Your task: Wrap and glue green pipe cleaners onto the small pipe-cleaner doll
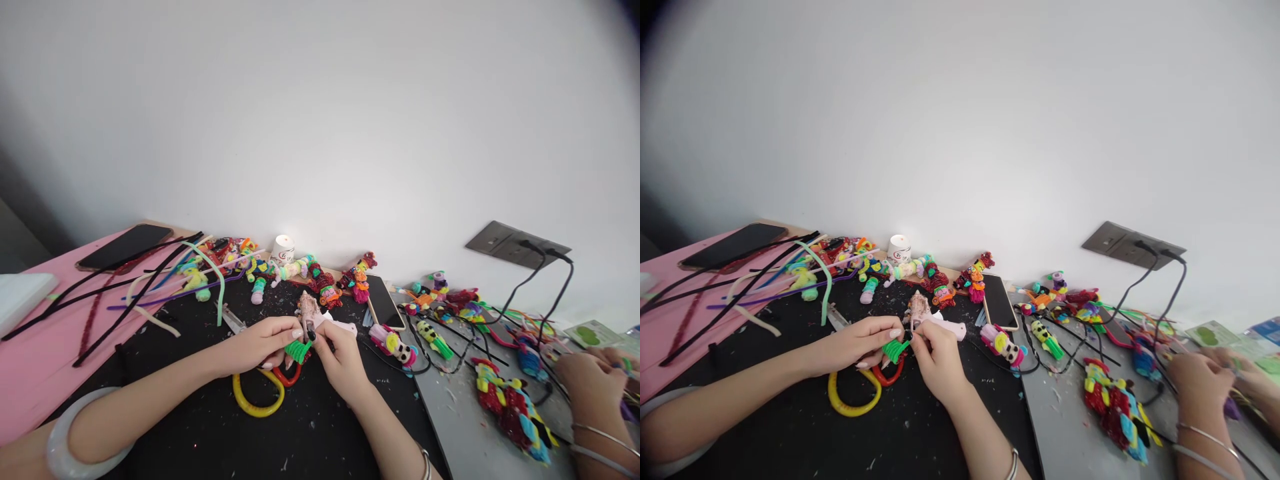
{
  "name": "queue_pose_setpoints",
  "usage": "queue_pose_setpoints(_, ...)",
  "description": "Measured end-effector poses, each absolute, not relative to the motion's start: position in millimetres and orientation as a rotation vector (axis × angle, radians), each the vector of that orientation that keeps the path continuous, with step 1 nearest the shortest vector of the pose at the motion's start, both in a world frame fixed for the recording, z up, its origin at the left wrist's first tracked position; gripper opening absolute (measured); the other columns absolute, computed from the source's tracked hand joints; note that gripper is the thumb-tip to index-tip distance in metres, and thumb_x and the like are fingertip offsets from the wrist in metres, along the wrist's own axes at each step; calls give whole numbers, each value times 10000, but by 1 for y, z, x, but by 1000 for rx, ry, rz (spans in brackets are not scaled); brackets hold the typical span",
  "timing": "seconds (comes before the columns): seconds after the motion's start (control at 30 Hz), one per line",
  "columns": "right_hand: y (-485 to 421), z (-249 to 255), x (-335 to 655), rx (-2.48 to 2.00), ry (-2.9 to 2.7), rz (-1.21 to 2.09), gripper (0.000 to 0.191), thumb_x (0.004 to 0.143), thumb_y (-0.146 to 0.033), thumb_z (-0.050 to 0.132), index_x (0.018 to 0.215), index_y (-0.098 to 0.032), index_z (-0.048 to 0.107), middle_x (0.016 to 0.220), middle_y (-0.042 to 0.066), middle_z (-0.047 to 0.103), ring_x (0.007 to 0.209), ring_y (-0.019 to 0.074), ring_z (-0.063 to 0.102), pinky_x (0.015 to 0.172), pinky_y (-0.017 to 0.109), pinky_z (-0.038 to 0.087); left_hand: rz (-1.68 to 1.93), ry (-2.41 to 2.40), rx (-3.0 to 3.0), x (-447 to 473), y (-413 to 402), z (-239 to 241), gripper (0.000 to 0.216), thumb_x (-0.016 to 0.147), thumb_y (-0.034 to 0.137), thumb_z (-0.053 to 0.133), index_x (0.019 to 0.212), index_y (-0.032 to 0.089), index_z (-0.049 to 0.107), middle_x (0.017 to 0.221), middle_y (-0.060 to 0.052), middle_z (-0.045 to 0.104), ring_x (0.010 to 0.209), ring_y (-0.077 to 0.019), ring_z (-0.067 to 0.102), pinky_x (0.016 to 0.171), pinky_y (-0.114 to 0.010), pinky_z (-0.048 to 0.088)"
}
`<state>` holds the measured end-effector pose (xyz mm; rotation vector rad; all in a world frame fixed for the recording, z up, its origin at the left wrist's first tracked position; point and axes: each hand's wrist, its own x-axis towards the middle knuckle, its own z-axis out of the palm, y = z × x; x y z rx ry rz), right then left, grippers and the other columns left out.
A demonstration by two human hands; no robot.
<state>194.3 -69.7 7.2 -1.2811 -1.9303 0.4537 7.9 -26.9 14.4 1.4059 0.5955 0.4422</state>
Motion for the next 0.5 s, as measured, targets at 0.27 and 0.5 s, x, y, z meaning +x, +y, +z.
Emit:
queue_pose_setpoints(0.27, -67, 5, 198, -1327, -1883, 476, 246, 875, -220, 456, 632, -189, 476, 562, -40, 456, 534, 115, 414, 515, 216, 310, 358, 557, 1361, 2, -26, 22, 317, 843, 490, 510, 912, 185, 561, 635, 29, 594, 419, -60, 303, 455, -219, 187)
queue_pose_setpoints(0.5, -66, 5, 198, -1391, -1857, 523, 251, 892, -237, 435, 655, -190, 500, 591, -22, 517, 554, 124, 449, 528, 221, 339, 284, 463, 1309, 0, -25, 20, 296, 871, 444, 495, 977, 174, 557, 902, -76, 698, 459, -50, 343, 476, -212, 210)
